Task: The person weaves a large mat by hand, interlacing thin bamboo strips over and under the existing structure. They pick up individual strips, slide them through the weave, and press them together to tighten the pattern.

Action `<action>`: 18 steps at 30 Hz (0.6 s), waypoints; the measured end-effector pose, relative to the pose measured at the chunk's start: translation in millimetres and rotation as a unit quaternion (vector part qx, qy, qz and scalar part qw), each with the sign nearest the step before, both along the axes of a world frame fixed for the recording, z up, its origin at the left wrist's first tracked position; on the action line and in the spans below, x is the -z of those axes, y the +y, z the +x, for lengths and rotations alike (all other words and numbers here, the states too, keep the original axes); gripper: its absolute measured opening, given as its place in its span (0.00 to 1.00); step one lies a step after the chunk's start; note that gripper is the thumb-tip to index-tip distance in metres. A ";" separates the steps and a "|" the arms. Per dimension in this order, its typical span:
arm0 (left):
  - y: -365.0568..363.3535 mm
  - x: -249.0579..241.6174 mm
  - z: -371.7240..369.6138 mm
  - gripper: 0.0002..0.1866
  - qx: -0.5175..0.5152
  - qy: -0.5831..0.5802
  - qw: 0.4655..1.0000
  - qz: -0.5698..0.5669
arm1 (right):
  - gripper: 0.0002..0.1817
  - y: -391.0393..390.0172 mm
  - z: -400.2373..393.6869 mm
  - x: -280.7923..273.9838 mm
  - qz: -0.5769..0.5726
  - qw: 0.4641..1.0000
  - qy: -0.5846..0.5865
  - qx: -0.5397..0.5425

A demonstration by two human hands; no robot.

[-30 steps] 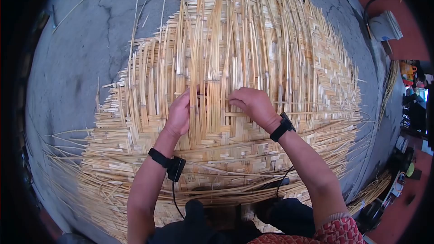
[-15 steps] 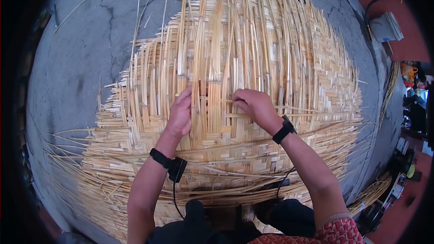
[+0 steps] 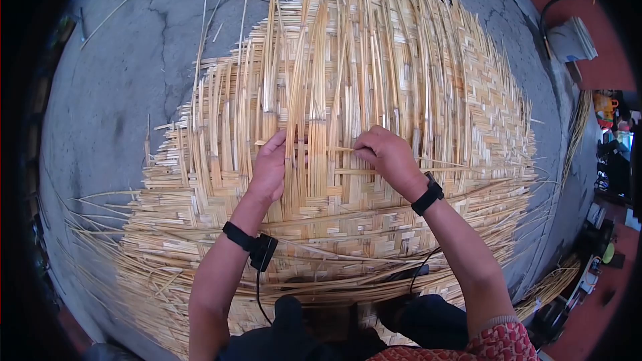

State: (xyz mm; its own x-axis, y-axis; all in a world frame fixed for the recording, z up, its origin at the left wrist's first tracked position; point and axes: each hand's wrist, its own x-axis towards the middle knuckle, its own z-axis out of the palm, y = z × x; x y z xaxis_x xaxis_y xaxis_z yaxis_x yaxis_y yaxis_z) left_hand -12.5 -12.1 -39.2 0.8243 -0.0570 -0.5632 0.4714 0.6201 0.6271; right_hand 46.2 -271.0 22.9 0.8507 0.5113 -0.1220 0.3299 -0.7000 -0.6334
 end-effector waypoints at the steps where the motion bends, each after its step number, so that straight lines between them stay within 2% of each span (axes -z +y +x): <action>1: 0.0 0.4 0.3 0.16 0.003 -0.001 1.000 0.007 | 0.04 0.9 -1.1 1.6 0.000 1.000 0.000 0.000; 3: 1.4 2.9 1.4 0.17 0.005 -0.002 1.000 0.015 | 0.04 3.2 -1.9 4.6 -0.060 0.988 -0.126 -0.074; 4: 3.3 5.3 1.9 0.17 0.010 -0.001 1.000 0.010 | 0.04 3.7 -1.6 4.3 -0.059 0.987 -0.126 -0.074; 6: 4.7 2.1 1.4 0.17 0.012 0.000 1.000 0.006 | 0.04 4.7 0.1 3.3 -0.066 0.995 -0.053 -0.056; 7: 3.7 -4.3 -1.2 0.19 0.021 -0.003 0.999 0.030 | 0.04 4.0 -2.2 6.0 -0.064 0.995 -0.055 -0.057; 9: -3.8 -15.6 1.5 0.23 -0.003 0.005 0.999 0.045 | 0.05 4.7 -0.9 12.1 0.019 0.998 0.050 0.017; 12: -1.7 -0.8 0.5 0.22 -0.002 -0.015 0.998 0.067 | 0.05 8.2 0.2 10.1 0.029 0.994 0.100 0.031; 16: -1.0 5.1 -2.2 0.20 0.012 -0.004 0.997 0.075 | 0.04 5.9 3.9 13.3 0.065 0.995 0.074 0.015; 18: -3.0 4.8 -1.5 0.19 -0.010 -0.014 0.997 0.081 | 0.05 3.7 8.6 11.2 0.063 0.957 0.276 0.066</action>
